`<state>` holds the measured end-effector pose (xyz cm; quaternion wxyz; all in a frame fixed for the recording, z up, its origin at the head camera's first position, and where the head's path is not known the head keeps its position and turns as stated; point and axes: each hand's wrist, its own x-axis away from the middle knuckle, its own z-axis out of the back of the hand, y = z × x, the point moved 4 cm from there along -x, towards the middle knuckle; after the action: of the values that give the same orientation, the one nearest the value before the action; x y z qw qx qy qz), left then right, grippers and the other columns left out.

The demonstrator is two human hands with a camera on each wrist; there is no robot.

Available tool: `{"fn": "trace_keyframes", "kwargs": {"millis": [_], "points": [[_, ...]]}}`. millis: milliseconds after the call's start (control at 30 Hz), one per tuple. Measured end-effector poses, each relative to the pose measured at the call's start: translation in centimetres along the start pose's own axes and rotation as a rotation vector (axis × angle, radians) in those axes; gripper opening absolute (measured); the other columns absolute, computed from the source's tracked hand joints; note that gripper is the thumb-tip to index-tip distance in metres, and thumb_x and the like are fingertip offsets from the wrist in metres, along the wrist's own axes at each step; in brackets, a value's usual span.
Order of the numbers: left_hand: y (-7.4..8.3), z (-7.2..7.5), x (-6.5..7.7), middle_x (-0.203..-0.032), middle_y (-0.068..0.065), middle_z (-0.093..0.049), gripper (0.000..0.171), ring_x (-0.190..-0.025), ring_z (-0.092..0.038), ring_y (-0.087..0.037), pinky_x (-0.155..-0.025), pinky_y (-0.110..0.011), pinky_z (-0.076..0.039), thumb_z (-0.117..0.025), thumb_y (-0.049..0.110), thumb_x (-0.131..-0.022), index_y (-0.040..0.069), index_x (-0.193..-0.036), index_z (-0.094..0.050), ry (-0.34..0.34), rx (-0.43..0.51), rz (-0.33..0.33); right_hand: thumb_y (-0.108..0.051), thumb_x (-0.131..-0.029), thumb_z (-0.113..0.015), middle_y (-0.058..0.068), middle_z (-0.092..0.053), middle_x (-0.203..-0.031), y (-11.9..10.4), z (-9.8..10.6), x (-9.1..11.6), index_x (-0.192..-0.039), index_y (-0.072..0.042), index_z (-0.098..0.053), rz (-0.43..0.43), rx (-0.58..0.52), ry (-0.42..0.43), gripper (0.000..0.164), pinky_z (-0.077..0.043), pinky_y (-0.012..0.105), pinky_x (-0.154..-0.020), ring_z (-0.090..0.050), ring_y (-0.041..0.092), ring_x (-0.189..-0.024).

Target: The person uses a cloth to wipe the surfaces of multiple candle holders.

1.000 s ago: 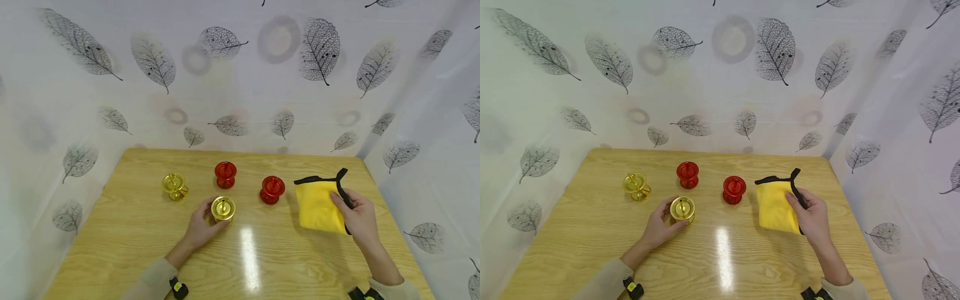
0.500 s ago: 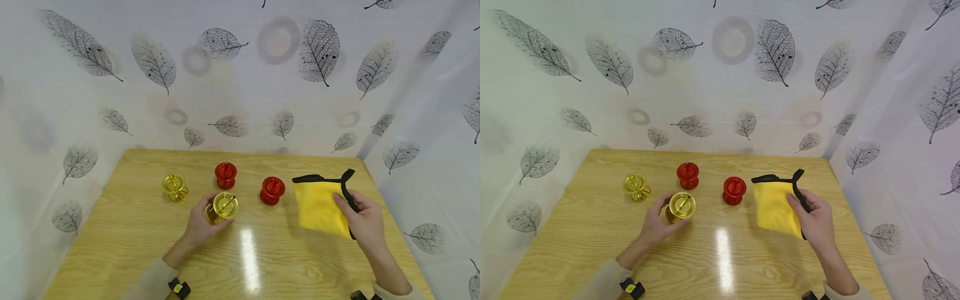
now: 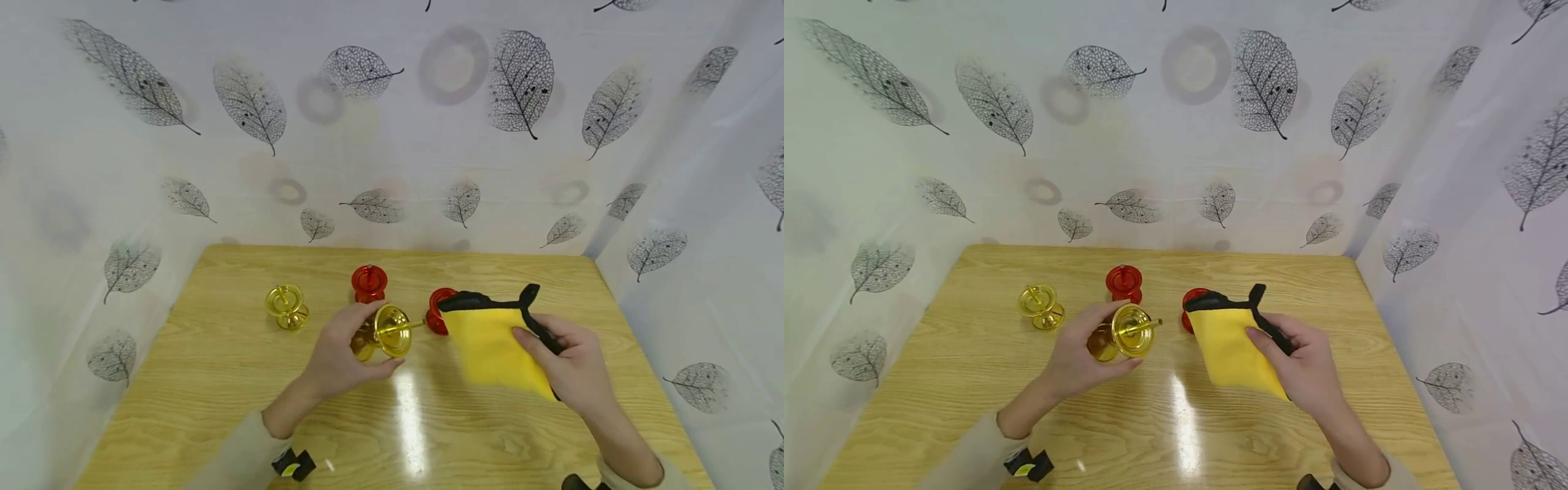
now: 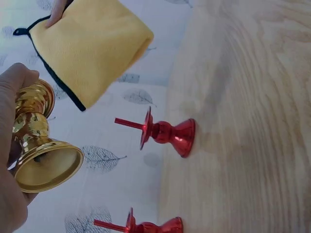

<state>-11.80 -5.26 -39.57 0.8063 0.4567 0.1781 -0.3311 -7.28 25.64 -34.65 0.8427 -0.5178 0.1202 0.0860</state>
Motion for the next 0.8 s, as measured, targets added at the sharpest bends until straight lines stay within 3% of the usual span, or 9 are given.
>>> {"fn": "trace_keyframes", "kwargs": {"millis": [133,333,600,667,733,800], "points": [[0.8,-0.2,-0.7,-0.111,0.002,-0.067,0.082,-0.098,-0.061,-0.012,-0.088,-0.033,-0.052,-0.088,0.038,-0.062,0.011,-0.132,-0.056,-0.042,-0.091,-0.062,-0.003,-0.091,-0.064,-0.005,-0.050,-0.050,-0.2,-1.5,-0.5,-0.102,-0.005,-0.071,0.010,-0.028,-0.075,0.013,-0.033,0.022,-0.033,-0.040,0.009,-0.033],[1.3,-0.9,-1.1,-0.110,0.002,-0.068,0.084,-0.092,-0.060,-0.009,-0.085,-0.031,-0.052,-0.087,0.043,-0.062,0.010,-0.133,-0.056,-0.104,-0.177,-0.145,-0.009,-0.092,-0.065,-0.004,-0.040,-0.048,0.0,-3.6,-1.1,-0.105,-0.012,-0.072,0.014,-0.072,-0.170,0.015,-0.030,0.023,-0.034,-0.032,0.008,-0.035],[1.9,-1.5,-1.7,-0.104,0.003,-0.068,0.081,-0.089,-0.059,-0.009,-0.077,-0.026,-0.050,-0.085,0.047,-0.061,0.009,-0.128,-0.061,-0.133,-0.251,-0.224,-0.006,-0.093,-0.063,-0.004,-0.050,-0.057,0.0,-5.6,-1.1,-0.117,-0.009,-0.069,0.102,-0.078,-0.334,0.025,-0.038,0.021,-0.040,-0.035,0.000,-0.042],[2.1,-1.7,-1.9,-0.105,0.003,-0.068,0.081,-0.090,-0.060,-0.010,-0.077,-0.025,-0.049,-0.085,0.047,-0.060,0.010,-0.128,-0.061,-0.136,-0.269,-0.241,-0.004,-0.093,-0.061,-0.001,-0.060,-0.064,-0.2,-6.1,-1.1,-0.120,-0.008,-0.068,0.161,-0.067,-0.385,0.028,-0.037,0.018,-0.041,-0.034,-0.003,-0.043],[2.3,-1.8,-2.1,-0.103,0.003,-0.067,0.081,-0.087,-0.058,-0.009,-0.075,-0.024,-0.048,-0.085,0.048,-0.059,0.011,-0.127,-0.062,-0.139,-0.288,-0.262,-0.003,-0.093,-0.061,0.004,-0.072,-0.083,-0.4,-6.5,-1.0,-0.124,-0.009,-0.066,0.233,-0.041,-0.430,0.032,-0.044,0.015,-0.048,-0.048,-0.005,-0.053],[2.5,-1.9,-2.2,-0.101,0.004,-0.066,0.081,-0.084,-0.056,-0.008,-0.074,-0.024,-0.046,-0.085,0.049,-0.059,0.011,-0.126,-0.062,-0.147,-0.303,-0.278,-0.002,-0.092,-0.062,0.008,-0.074,-0.105,-0.8,-6.8,-0.9,-0.127,-0.010,-0.064,0.336,0.020,-0.451,0.036,-0.051,0.012,-0.061,-0.062,-0.002,-0.070]]}}
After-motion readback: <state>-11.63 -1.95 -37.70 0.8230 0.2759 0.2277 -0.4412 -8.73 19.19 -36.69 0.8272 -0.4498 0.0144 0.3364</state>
